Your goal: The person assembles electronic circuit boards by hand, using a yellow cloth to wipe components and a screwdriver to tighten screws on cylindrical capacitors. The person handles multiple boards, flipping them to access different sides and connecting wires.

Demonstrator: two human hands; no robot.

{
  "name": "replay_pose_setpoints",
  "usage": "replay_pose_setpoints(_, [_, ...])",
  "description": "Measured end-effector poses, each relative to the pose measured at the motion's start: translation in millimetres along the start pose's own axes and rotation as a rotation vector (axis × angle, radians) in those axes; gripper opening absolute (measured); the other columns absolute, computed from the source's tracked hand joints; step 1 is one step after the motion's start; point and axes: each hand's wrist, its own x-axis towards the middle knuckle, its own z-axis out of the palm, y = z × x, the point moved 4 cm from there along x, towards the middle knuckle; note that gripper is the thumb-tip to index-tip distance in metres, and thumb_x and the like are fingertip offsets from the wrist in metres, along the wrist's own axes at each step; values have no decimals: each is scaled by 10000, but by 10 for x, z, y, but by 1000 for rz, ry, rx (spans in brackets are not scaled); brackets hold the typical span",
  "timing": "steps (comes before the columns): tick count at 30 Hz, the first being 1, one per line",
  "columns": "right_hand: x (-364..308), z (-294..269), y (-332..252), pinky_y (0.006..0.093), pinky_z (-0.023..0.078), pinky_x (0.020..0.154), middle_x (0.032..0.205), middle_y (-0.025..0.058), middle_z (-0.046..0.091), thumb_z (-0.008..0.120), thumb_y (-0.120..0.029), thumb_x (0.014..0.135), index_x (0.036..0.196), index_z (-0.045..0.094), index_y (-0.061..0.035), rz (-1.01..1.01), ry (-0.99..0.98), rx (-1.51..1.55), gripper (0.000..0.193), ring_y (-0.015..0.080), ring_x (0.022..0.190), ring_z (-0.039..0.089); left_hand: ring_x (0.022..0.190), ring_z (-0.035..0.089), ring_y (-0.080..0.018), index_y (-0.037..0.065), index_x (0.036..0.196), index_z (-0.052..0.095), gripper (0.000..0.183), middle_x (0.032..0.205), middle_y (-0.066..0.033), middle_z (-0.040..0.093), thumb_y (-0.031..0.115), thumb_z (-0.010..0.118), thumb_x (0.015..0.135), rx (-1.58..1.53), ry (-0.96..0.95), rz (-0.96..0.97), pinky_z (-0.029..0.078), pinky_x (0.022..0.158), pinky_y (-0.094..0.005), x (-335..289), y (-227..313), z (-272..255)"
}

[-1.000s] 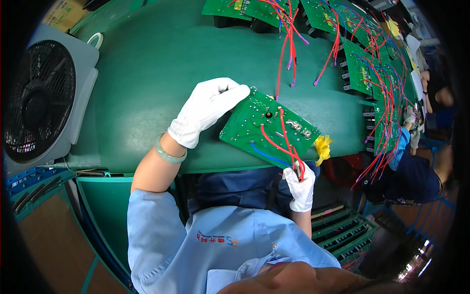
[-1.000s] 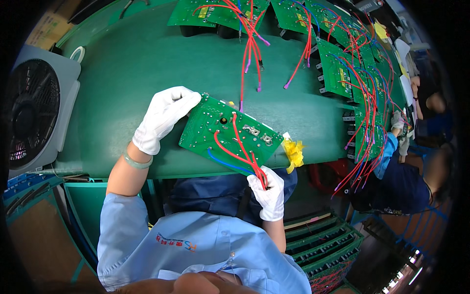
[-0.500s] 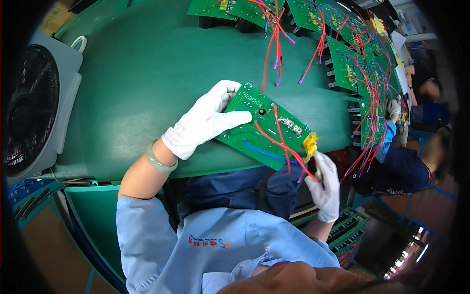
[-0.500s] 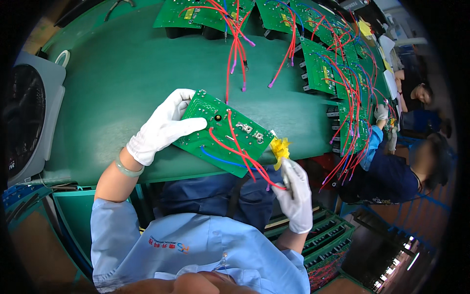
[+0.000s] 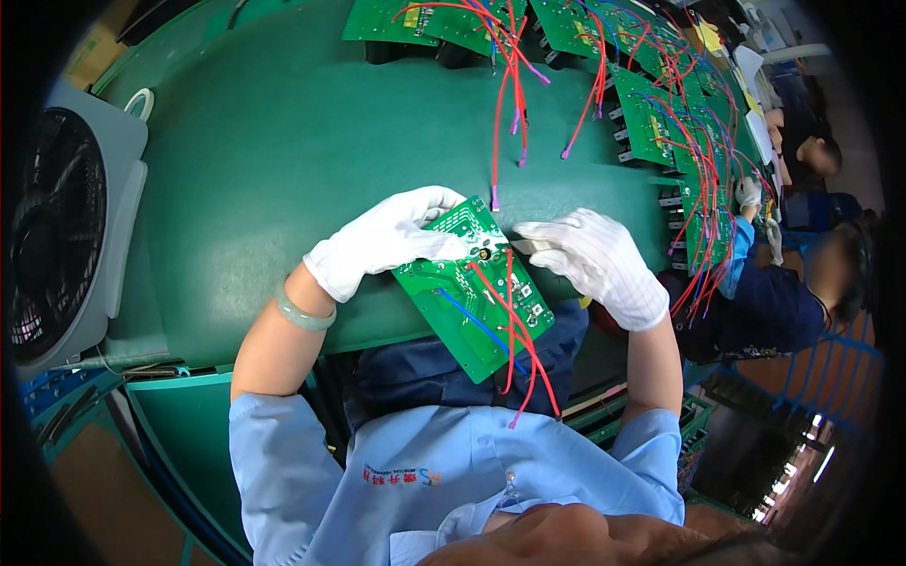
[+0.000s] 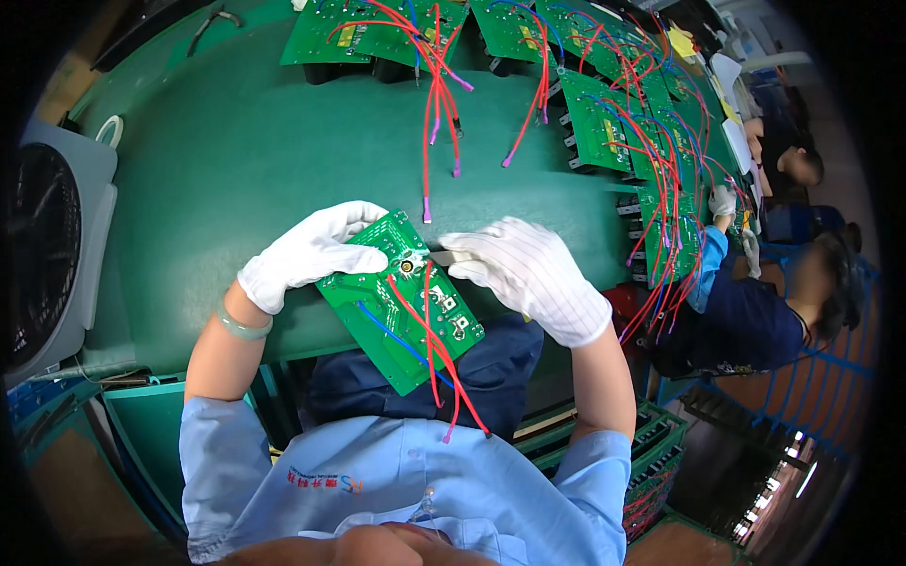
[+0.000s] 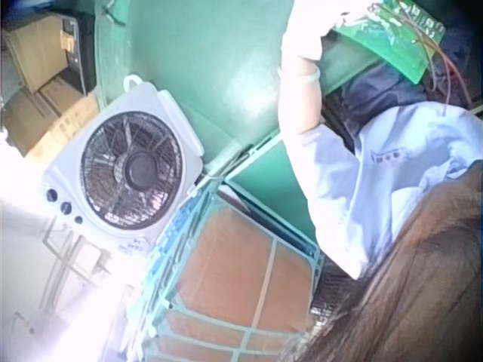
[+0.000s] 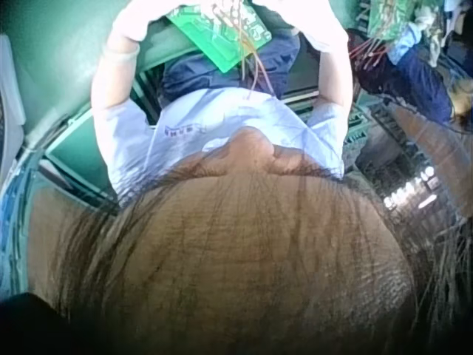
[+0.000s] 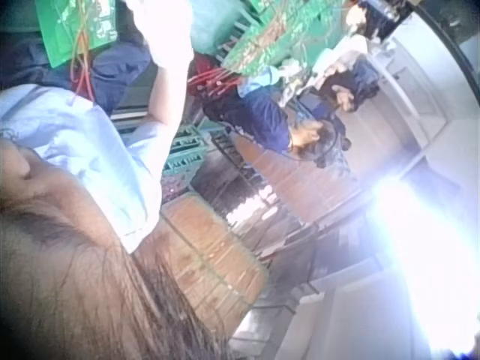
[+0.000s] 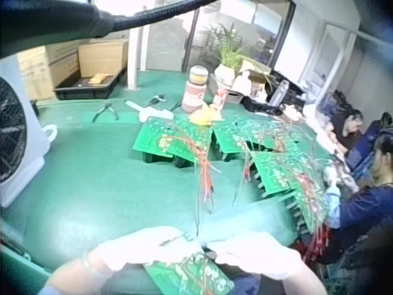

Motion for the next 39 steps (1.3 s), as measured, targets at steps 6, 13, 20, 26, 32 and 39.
replay_pose_setpoints(6, [151,102,131,363,507,715,862,63,672,677,-370,884,1150,727,-138,-106,-34,153,357,258,799,639,1094,591,-111,-11,1312,515,525,1192,-55,637,164,771,888,5,-17,14,481,972,-293,2,-27,-19])
replay_pose_setpoints(13, [228,120,233,379,502,726,847,81,675,692,-335,888,1123,744,-120,-105,-117,248,323,276,812,636,1105,592,-114,-10,1308,515,511,1197,-57,633,164,761,895,5,-38,13,478,982,-290,6,-25,-13])
replay_pose_setpoints(20, [293,105,171,383,498,743,855,84,687,674,-350,896,1110,756,-119,-116,-78,185,326,282,822,631,1112,594,-119,-17,1302,515,503,1202,-64,634,169,753,900,-12,-52,23,478,983,-284,2,-32,-20])
replay_pose_setpoints(26, [293,62,203,374,500,751,865,70,690,680,-340,890,1117,755,-121,-109,-139,234,325,273,822,632,1116,597,-124,-19,1309,511,507,1210,-69,632,168,748,901,-31,-55,20,481,981,-288,-11,2,5])
replay_pose_setpoints(32, [315,84,148,378,510,762,868,74,690,702,-322,865,1102,756,-112,-105,-64,158,321,280,831,642,1117,596,-127,-21,1314,509,516,1211,-71,632,173,749,900,-67,-72,18,478,986,-294,-8,-1,11])
replay_pose_setpoints(39, [278,88,107,377,511,726,866,83,686,712,-318,863,1149,735,-104,-63,-43,147,358,278,807,638,1113,595,-132,-22,1321,505,543,1205,-72,632,188,762,891,-85,-66,20,474,991,-294,-10,-12,10])
